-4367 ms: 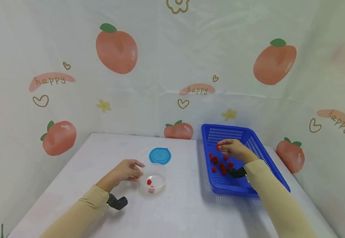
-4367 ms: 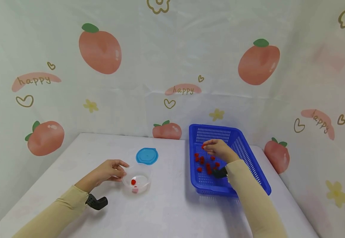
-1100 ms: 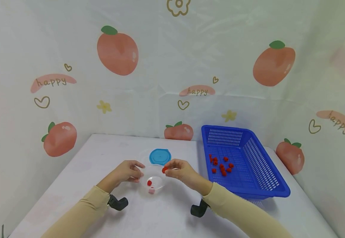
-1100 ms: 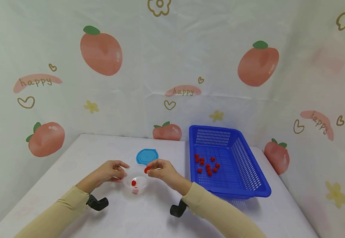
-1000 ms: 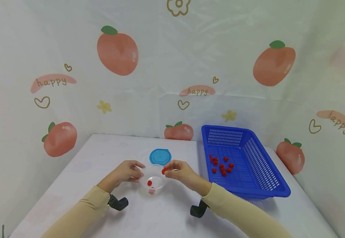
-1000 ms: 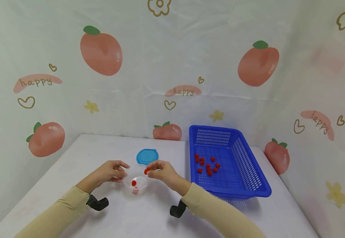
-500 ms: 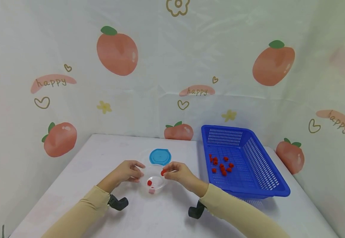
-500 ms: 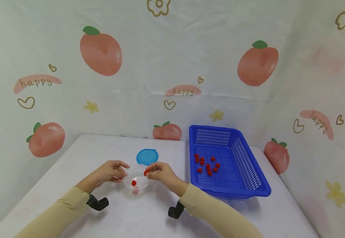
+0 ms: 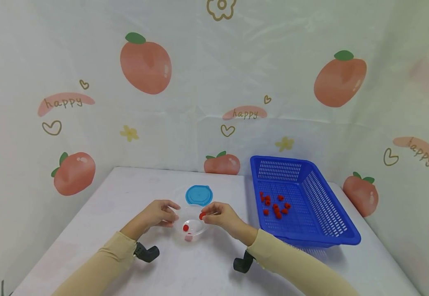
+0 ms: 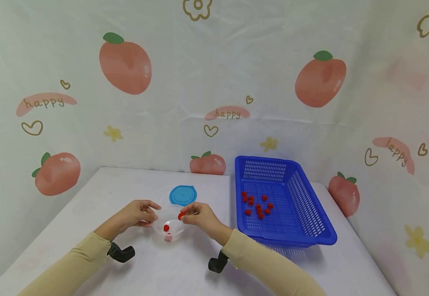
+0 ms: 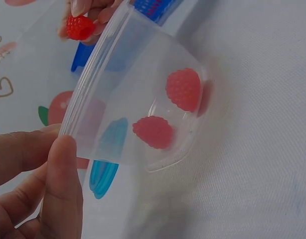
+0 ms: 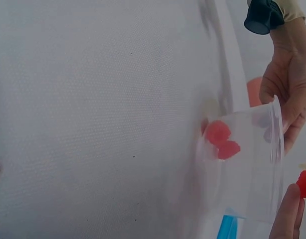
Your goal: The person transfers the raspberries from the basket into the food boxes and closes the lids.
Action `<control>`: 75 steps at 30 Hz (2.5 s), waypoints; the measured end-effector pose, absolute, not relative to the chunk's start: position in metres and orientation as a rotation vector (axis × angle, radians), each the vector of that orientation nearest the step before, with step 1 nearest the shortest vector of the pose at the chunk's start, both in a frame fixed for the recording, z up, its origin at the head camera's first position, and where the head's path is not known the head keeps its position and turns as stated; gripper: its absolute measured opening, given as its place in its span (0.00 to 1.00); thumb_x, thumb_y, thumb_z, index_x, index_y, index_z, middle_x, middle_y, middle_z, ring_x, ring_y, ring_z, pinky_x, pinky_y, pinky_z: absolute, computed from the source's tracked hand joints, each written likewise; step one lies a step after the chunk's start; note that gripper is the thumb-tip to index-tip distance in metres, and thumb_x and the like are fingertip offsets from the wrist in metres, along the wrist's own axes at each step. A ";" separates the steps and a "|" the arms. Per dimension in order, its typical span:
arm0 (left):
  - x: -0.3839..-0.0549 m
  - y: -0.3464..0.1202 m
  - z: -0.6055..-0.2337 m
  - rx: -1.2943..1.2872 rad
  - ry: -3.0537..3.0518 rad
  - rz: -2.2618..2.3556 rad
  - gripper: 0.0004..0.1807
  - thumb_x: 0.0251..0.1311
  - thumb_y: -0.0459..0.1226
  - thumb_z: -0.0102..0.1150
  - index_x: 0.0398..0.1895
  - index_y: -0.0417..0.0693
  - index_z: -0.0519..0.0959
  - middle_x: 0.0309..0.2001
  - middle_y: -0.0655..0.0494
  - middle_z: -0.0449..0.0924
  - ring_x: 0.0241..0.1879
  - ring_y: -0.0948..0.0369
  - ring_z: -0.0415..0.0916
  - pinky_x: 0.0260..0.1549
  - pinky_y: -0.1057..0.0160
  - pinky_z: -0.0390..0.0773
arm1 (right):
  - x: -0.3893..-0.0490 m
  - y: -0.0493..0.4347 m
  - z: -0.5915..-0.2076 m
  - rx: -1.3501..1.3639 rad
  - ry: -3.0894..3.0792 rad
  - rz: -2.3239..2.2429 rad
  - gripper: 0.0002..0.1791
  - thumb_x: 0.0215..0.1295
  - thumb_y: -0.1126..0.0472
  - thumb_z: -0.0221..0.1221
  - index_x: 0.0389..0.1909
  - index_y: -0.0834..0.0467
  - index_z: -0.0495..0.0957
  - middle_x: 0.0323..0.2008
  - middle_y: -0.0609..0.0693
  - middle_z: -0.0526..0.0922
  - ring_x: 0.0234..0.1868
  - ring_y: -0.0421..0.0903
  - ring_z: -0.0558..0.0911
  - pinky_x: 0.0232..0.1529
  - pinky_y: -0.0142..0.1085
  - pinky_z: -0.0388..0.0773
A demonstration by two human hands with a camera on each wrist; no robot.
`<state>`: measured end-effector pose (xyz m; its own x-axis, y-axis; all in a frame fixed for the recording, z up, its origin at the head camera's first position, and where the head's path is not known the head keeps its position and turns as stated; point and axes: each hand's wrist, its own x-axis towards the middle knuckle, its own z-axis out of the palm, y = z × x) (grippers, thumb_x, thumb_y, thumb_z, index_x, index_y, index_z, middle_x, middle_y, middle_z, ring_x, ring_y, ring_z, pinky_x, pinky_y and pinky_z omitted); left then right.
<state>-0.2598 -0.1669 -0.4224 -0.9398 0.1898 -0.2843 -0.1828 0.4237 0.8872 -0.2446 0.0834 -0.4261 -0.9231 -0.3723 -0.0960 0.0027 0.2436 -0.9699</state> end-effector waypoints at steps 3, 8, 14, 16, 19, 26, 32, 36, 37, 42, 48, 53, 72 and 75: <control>-0.261 -0.167 -0.424 0.014 2.339 1.526 0.21 0.57 0.29 0.64 0.55 0.36 0.75 0.32 0.49 0.79 0.27 0.60 0.77 0.31 0.65 0.84 | -0.244 0.083 -0.425 -0.339 2.218 -1.728 0.14 0.60 0.64 0.64 0.47 0.63 0.79 0.42 0.52 0.82 0.41 0.44 0.77 0.46 0.33 0.82; -0.262 -0.168 -0.425 0.024 2.311 1.552 0.22 0.56 0.28 0.63 0.55 0.34 0.74 0.32 0.49 0.79 0.27 0.60 0.77 0.31 0.65 0.84 | -0.242 0.083 -0.422 -0.351 2.219 -1.735 0.16 0.60 0.64 0.64 0.48 0.64 0.78 0.42 0.52 0.83 0.40 0.43 0.77 0.46 0.34 0.82; -0.262 -0.168 -0.425 0.033 2.293 1.567 0.22 0.56 0.28 0.63 0.56 0.34 0.74 0.32 0.49 0.78 0.27 0.60 0.77 0.32 0.65 0.84 | -0.241 0.083 -0.421 -0.358 2.219 -1.739 0.16 0.61 0.64 0.63 0.48 0.64 0.78 0.41 0.52 0.83 0.40 0.43 0.77 0.46 0.34 0.82; -0.262 -0.168 -0.425 0.044 2.288 1.568 0.23 0.56 0.28 0.63 0.56 0.33 0.74 0.32 0.50 0.78 0.27 0.61 0.76 0.31 0.65 0.84 | -0.241 0.083 -0.421 -0.360 2.220 -1.737 0.16 0.60 0.64 0.63 0.48 0.64 0.78 0.41 0.52 0.82 0.40 0.43 0.77 0.46 0.34 0.82; -0.261 -0.169 -0.424 0.053 2.278 1.574 0.23 0.55 0.28 0.64 0.56 0.33 0.73 0.32 0.50 0.78 0.26 0.61 0.76 0.31 0.65 0.84 | -0.241 0.083 -0.421 -0.360 2.219 -1.735 0.16 0.60 0.65 0.63 0.49 0.64 0.78 0.41 0.52 0.82 0.40 0.43 0.77 0.46 0.34 0.82; -0.260 -0.168 -0.422 0.039 2.292 1.561 0.23 0.55 0.29 0.64 0.55 0.33 0.74 0.32 0.49 0.78 0.27 0.60 0.76 0.31 0.64 0.84 | -0.240 0.083 -0.419 -0.347 2.218 -1.733 0.16 0.61 0.64 0.63 0.49 0.64 0.78 0.41 0.52 0.82 0.40 0.43 0.77 0.46 0.34 0.82; -0.262 -0.168 -0.423 0.026 2.306 1.556 0.23 0.55 0.29 0.65 0.55 0.34 0.74 0.32 0.49 0.78 0.27 0.60 0.76 0.31 0.64 0.84 | -0.242 0.082 -0.423 -0.362 2.207 -1.746 0.17 0.60 0.64 0.64 0.49 0.67 0.77 0.39 0.50 0.81 0.38 0.42 0.77 0.45 0.33 0.82; -0.262 -0.168 -0.423 0.034 2.303 1.553 0.22 0.56 0.29 0.64 0.55 0.33 0.74 0.32 0.50 0.78 0.27 0.60 0.76 0.31 0.64 0.84 | -0.243 0.082 -0.424 -0.368 2.200 -1.750 0.18 0.60 0.65 0.64 0.50 0.68 0.77 0.38 0.50 0.81 0.38 0.41 0.77 0.44 0.33 0.82; -0.261 -0.168 -0.423 0.033 2.304 1.552 0.22 0.56 0.29 0.64 0.55 0.33 0.74 0.32 0.49 0.78 0.27 0.60 0.76 0.31 0.64 0.84 | -0.242 0.082 -0.423 -0.366 2.200 -1.748 0.18 0.60 0.64 0.64 0.50 0.68 0.77 0.38 0.50 0.81 0.38 0.42 0.77 0.44 0.33 0.82; -0.260 -0.168 -0.423 0.016 2.313 1.543 0.22 0.56 0.29 0.64 0.55 0.34 0.74 0.32 0.49 0.78 0.27 0.59 0.76 0.32 0.64 0.84 | -0.244 0.082 -0.424 -0.348 2.197 -1.744 0.19 0.60 0.64 0.64 0.50 0.68 0.76 0.38 0.50 0.81 0.38 0.42 0.77 0.45 0.32 0.82; -0.261 -0.168 -0.425 0.007 2.318 1.542 0.22 0.56 0.30 0.65 0.55 0.36 0.75 0.33 0.49 0.78 0.27 0.59 0.76 0.31 0.64 0.84 | -0.248 0.082 -0.429 -0.338 2.197 -1.736 0.18 0.60 0.65 0.63 0.50 0.69 0.76 0.38 0.50 0.81 0.38 0.42 0.77 0.44 0.32 0.82; -0.261 -0.168 -0.426 0.015 2.329 1.524 0.22 0.56 0.31 0.65 0.55 0.36 0.75 0.33 0.49 0.78 0.27 0.58 0.77 0.32 0.64 0.85 | -0.246 0.082 -0.426 -0.330 2.210 -1.731 0.18 0.61 0.64 0.64 0.50 0.67 0.77 0.39 0.50 0.81 0.39 0.42 0.77 0.46 0.33 0.82; -0.260 -0.167 -0.425 0.014 2.328 1.535 0.21 0.57 0.29 0.63 0.55 0.36 0.75 0.32 0.49 0.78 0.26 0.59 0.76 0.31 0.64 0.84 | -0.246 0.083 -0.428 -0.335 2.199 -1.736 0.19 0.60 0.63 0.64 0.50 0.68 0.77 0.38 0.50 0.81 0.39 0.43 0.77 0.45 0.32 0.82; -0.261 -0.167 -0.425 0.011 2.332 1.533 0.21 0.57 0.29 0.64 0.55 0.36 0.75 0.32 0.49 0.79 0.26 0.59 0.76 0.31 0.64 0.84 | -0.246 0.085 -0.428 -0.336 2.188 -1.742 0.19 0.60 0.63 0.64 0.51 0.68 0.76 0.39 0.50 0.81 0.40 0.43 0.78 0.46 0.33 0.82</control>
<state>-0.2606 -0.1673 -0.4248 -0.9391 0.1949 -0.2830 -0.1825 0.4149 0.8914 -0.2458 0.0847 -0.4280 -0.9199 -0.3781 -0.1041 0.0167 0.2274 -0.9737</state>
